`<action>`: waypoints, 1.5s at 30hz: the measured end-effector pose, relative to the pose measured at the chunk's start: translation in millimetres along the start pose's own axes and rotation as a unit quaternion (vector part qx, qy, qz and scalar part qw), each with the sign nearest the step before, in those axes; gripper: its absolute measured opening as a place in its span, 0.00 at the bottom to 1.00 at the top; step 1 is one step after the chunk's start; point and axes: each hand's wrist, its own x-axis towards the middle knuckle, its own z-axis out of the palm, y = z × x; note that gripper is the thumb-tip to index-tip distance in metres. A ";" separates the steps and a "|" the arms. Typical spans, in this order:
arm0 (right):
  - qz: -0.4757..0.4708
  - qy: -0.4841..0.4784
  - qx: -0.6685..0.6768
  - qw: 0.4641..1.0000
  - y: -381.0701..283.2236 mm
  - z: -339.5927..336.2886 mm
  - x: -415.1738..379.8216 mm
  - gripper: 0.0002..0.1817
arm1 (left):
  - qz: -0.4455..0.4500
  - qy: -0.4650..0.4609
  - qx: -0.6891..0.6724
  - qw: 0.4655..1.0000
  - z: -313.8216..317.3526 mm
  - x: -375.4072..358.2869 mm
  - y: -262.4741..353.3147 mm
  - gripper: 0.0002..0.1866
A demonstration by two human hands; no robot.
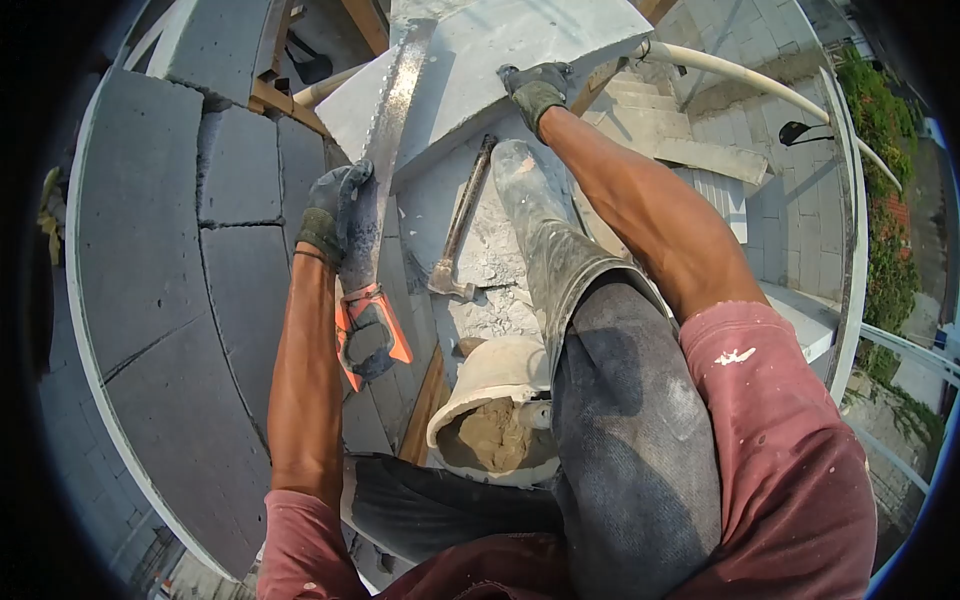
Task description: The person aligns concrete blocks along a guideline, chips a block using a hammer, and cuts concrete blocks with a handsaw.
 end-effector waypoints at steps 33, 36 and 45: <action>0.056 -0.045 0.254 0.965 16.0 -46.6 15.7 0.17 | 0.006 -0.149 0.089 0.985 17.5 25.0 -11.4 0.19; 0.054 0.099 0.156 0.981 3.6 -53.1 -3.9 0.24 | 0.072 -0.143 0.180 0.971 17.9 28.4 -10.3 0.17; -0.684 -0.082 0.014 0.725 -43.6 -105.2 -184.0 0.13 | 0.315 -0.151 0.432 0.832 11.4 43.5 -32.9 0.10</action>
